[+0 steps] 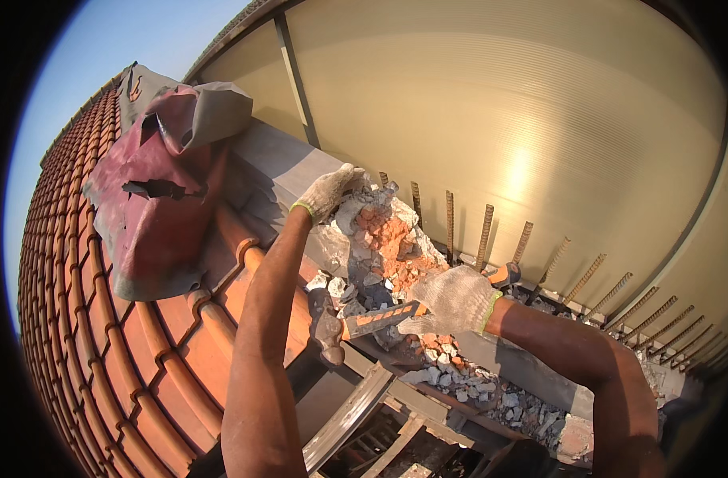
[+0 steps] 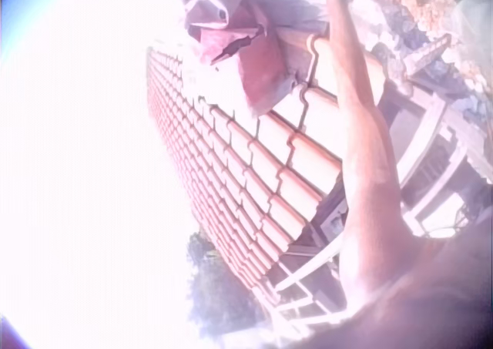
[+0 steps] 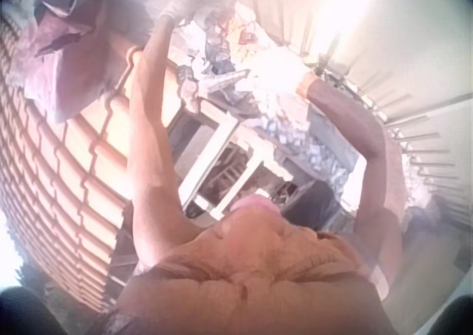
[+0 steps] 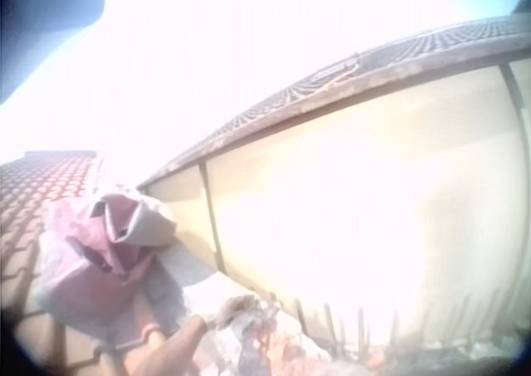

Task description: The person breaks apart a section of a brick and concrete structure using a hammer, picks up pieces of debris by hand, and places them into a red bucket.

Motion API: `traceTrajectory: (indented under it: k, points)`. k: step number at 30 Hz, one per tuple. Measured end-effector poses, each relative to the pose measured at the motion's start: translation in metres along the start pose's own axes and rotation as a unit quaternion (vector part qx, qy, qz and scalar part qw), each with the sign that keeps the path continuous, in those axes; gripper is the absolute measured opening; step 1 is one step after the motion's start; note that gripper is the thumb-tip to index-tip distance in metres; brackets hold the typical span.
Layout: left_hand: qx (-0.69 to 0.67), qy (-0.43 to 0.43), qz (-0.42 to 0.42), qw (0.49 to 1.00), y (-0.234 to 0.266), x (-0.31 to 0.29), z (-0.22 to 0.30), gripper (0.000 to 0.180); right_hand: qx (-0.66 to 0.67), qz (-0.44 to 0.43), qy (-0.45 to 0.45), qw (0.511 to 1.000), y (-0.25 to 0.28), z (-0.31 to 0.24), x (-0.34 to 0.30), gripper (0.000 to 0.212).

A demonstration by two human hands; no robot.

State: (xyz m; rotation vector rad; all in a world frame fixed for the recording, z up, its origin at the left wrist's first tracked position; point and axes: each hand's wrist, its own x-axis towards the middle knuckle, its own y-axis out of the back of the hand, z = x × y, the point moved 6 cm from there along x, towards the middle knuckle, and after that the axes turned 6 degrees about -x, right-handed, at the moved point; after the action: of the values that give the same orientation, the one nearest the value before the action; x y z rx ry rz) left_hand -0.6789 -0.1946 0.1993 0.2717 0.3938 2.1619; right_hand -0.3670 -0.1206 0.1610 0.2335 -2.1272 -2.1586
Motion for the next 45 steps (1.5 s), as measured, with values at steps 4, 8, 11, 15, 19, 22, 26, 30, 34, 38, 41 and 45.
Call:
traceTrajectory:
  k: [4,8,11,15,19,22,26,30,34,38,41,45]
  points:
    - [-0.009,0.012,0.004,1.000,-0.006,0.006,0.000,0.057,0.049,-0.032,-0.223,0.973,-0.021,0.105,0.003,0.081]
    - [-0.002,0.040,0.010,0.999,-0.023,-0.011,0.029,0.050,0.216,0.033,-0.398,0.891,-0.014,0.136,-0.021,0.081]
    - [-0.055,0.033,-0.011,0.998,-0.020,-0.004,0.008,0.046,0.327,0.100,-0.380,0.859,-0.020,0.118,-0.054,0.075]
    - [0.315,-0.199,-0.036,0.927,0.006,0.024,-0.020,0.043,0.311,0.153,-0.333,0.877,-0.070,0.106,-0.118,0.059]
    - [0.095,0.016,0.040,0.994,-0.031,0.008,0.014,0.042,0.252,0.177,-0.321,0.896,-0.083,0.042,-0.236,0.045]
    - [0.429,-0.114,0.100,0.890,-0.095,0.015,0.050,0.053,0.347,0.063,-0.440,0.826,-0.098,0.000,-0.343,0.040]
    - [0.580,-0.172,-0.050,0.795,-0.169,0.033,0.026,0.055,0.353,0.059,-0.500,0.788,-0.143,-0.054,-0.461,0.047]
    - [0.640,-0.082,-0.019,0.764,-0.178,0.068,-0.007,0.058,0.367,-0.046,-0.655,0.659,-0.143,-0.097,-0.541,0.052]
    - [0.636,-0.041,-0.019,0.770,-0.165,0.077,0.000,0.065,0.402,-0.006,-0.657,0.638,-0.183,-0.106,-0.577,0.050]
    - [0.502,-0.008,-0.021,0.865,-0.144,0.090,-0.003,0.063,0.465,-0.026,-0.620,0.632,-0.178,-0.068,-0.517,0.042]
    - [0.675,-0.122,-0.043,0.726,-0.140,0.092,0.020,0.055,0.341,0.099,-0.455,0.817,-0.168,-0.009,-0.438,0.048]
    - [0.592,-0.087,0.009,0.801,-0.112,0.083,0.006,0.045,0.264,0.147,-0.318,0.899,-0.121,0.072,-0.279,0.045]
